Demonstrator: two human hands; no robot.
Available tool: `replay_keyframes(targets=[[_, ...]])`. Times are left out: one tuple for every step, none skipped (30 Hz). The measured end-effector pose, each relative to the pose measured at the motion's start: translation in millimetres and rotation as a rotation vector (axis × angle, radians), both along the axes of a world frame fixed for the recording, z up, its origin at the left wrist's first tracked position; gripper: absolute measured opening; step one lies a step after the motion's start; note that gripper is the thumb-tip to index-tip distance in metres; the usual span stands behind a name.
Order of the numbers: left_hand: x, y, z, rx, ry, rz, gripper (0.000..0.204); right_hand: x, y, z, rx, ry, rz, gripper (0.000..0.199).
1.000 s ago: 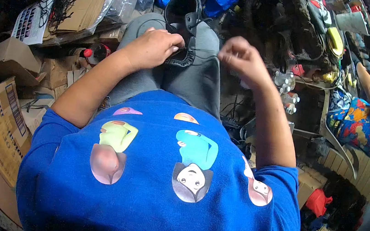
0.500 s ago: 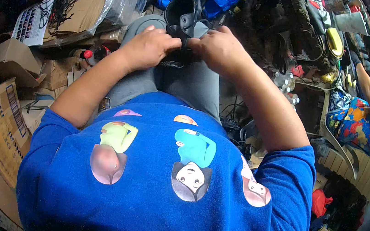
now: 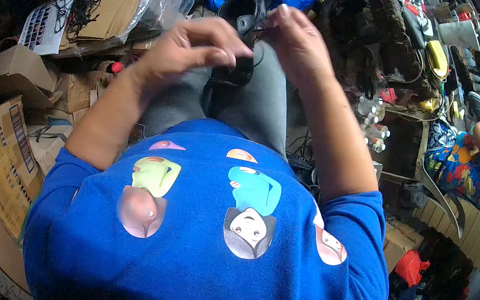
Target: The recorder is threading shoelaces through the eyelets of a black leather boot.
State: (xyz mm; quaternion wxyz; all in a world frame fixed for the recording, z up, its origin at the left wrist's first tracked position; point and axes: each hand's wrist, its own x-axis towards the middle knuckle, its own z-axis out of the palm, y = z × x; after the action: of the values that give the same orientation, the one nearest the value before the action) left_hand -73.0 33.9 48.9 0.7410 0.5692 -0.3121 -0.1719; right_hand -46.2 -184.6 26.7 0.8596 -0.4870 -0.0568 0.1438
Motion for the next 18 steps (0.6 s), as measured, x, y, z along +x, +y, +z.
replay_keyframes(targets=[[-8.4,-12.0,-6.4,-0.132,0.137,-0.088,0.017,-3.5,6.2,2.3,0.083,0.037,0.122,0.026],[-11.9,-9.8,-15.7,-0.133,0.302,-0.164,0.015,-11.3,12.2,8.6,0.12,0.127,0.091,0.025],[-15.3,-3.3,-23.4,-0.132,0.468,-0.242,0.014,-17.6,15.0,13.8,0.157,0.217,0.056,0.024],[-15.7,13.5,-32.4,0.036,0.391,-0.096,0.013,-14.1,-1.9,7.7,0.072,0.143,0.043,0.023],[-15.3,38.6,-39.0,0.203,0.311,0.052,0.011,-10.0,-29.0,0.9,-0.011,0.069,0.033,0.022],[-18.2,60.7,-41.1,0.285,0.317,0.271,0.009,-12.4,-54.3,-0.2,-0.135,0.036,-0.019,0.023],[-18.7,86.8,-35.6,0.379,0.331,0.497,0.008,-16.8,-76.4,5.5,-0.357,0.113,-0.311,0.022],[-15.9,113.5,-25.5,0.528,0.322,0.726,0.01,-14.9,-153.2,-7.8,-0.534,-0.078,-0.184,0.021],[-16.8,167.4,-40.8,0.488,0.227,0.853,0.013,-26.8,-172.0,-9.8,-0.754,-0.145,-0.576,0.019],[-15.6,215.2,-40.1,0.255,0.164,0.763,0.015,-34.9,-213.2,-8.5,-0.824,-0.173,-0.684,0.02],[-15.3,241.0,-34.6,0.029,0.101,0.67,0.018,-41.3,-243.2,-6.0,-0.704,-0.078,-0.762,0.021],[-17.8,228.2,-31.9,0.031,0.104,0.675,0.018,-45.9,-248.7,-1.3,-0.801,0.025,-0.715,0.02],[-18.8,207.4,-33.9,0.261,0.009,0.833,0.02,-47.5,-253.6,2.7,-0.898,0.127,-0.667,0.02],[-17.7,179.8,-31.7,0.495,-0.09,0.977,0.022,-46.0,-234.5,5.9,-0.985,0.095,-0.531,0.019],[-8.1,151.8,-29.4,0.711,0.106,0.818,0.027,-39.6,-198.6,6.7,-1.063,0.055,-0.392,0.019],[-1.2,108.9,-25.6,0.598,0.108,0.575,0.029,-35.0,-159.8,7.5,-1.096,-0.054,-0.291,0.02],[4.2,75.3,-30.7,0.629,-0.098,0.491,0.034,-31.7,-121.1,9.5,-1.119,-0.165,-0.183,0.022],[10.8,46.2,-24.8,0.708,-0.241,0.371,0.044,-29.2,-92.8,12.1,-1.121,-0.236,-0.058,0.021]])
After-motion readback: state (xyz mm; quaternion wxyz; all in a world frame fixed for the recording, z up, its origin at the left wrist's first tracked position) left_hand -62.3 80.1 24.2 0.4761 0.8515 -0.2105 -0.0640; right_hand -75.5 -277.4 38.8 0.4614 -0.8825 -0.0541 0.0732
